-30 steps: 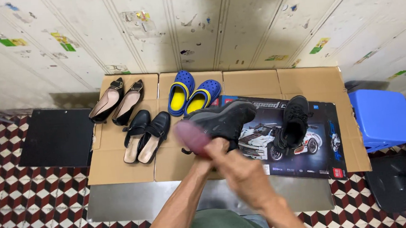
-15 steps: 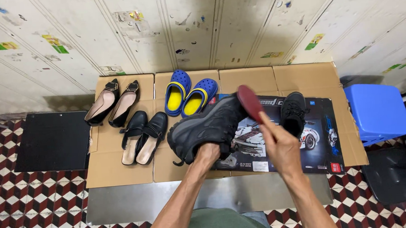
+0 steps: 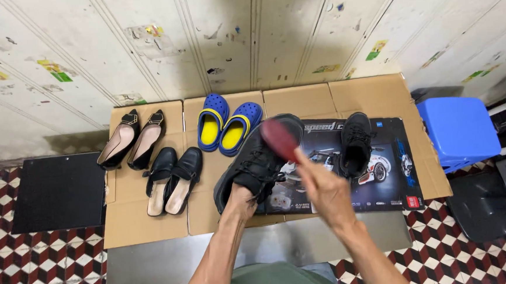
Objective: Cleaning black sneakers with a brush and tying the laces while organizing other footwear on a cardboard surface.
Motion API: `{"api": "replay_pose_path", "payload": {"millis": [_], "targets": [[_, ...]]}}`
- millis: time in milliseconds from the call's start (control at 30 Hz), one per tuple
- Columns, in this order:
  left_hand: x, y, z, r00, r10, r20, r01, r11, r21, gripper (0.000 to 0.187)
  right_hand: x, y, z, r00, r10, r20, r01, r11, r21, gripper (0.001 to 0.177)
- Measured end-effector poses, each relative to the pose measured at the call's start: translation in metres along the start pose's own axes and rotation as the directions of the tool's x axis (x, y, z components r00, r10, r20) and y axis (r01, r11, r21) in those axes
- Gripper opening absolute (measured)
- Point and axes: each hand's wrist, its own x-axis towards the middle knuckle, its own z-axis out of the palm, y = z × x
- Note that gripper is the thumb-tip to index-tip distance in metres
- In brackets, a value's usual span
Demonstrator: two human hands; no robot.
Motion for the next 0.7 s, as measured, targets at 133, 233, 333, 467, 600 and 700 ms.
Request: {"api": "replay_pose_path", "payload": {"millis": [133, 233, 333, 467, 600, 700], "targets": [[-0.018, 0.015, 0.017, 0.999, -0.022, -0.024, 0.018, 0.992, -0.127, 0.03, 0.004, -0.008, -0.004, 0.996, 0.043, -0.079, -0.051, 0.993, -0.104, 0.043], [-0.021, 0.022, 0.03, 0.999, -0.046, -0.022, 0.04, 0.977, -0.208, 0.033, -0.021, -0.025, 0.002, 0.991, -0.029, -0.133, 0.05, 0.987, 0.154, 0.044], [-0.012, 0.021, 0.02, 0.961, 0.128, 0.245, -0.041, 0.942, -0.332, 0.033, -0.046, -0.045, 0.004, 0.956, -0.236, -0.176, 0.285, 0.893, 0.348, 0.044], [0.006, -0.001, -0.008, 0.968, 0.088, 0.234, 0.055, 0.839, -0.541, 0.03, -0.031, -0.03, 0.009, 1.0, -0.021, 0.011, 0.019, 0.977, 0.211, 0.047], [-0.019, 0.008, 0.026, 0.996, 0.074, 0.057, -0.046, 0.921, -0.386, 0.028, 0.022, -0.007, 0.008, 0.981, -0.114, -0.155, 0.102, 0.991, -0.083, 0.043], [-0.001, -0.018, -0.006, 0.998, 0.029, 0.056, -0.004, 0.918, -0.397, 0.023, 0.041, -0.004, 0.004, 0.981, -0.035, -0.189, 0.01, 0.991, -0.134, 0.041]]}}
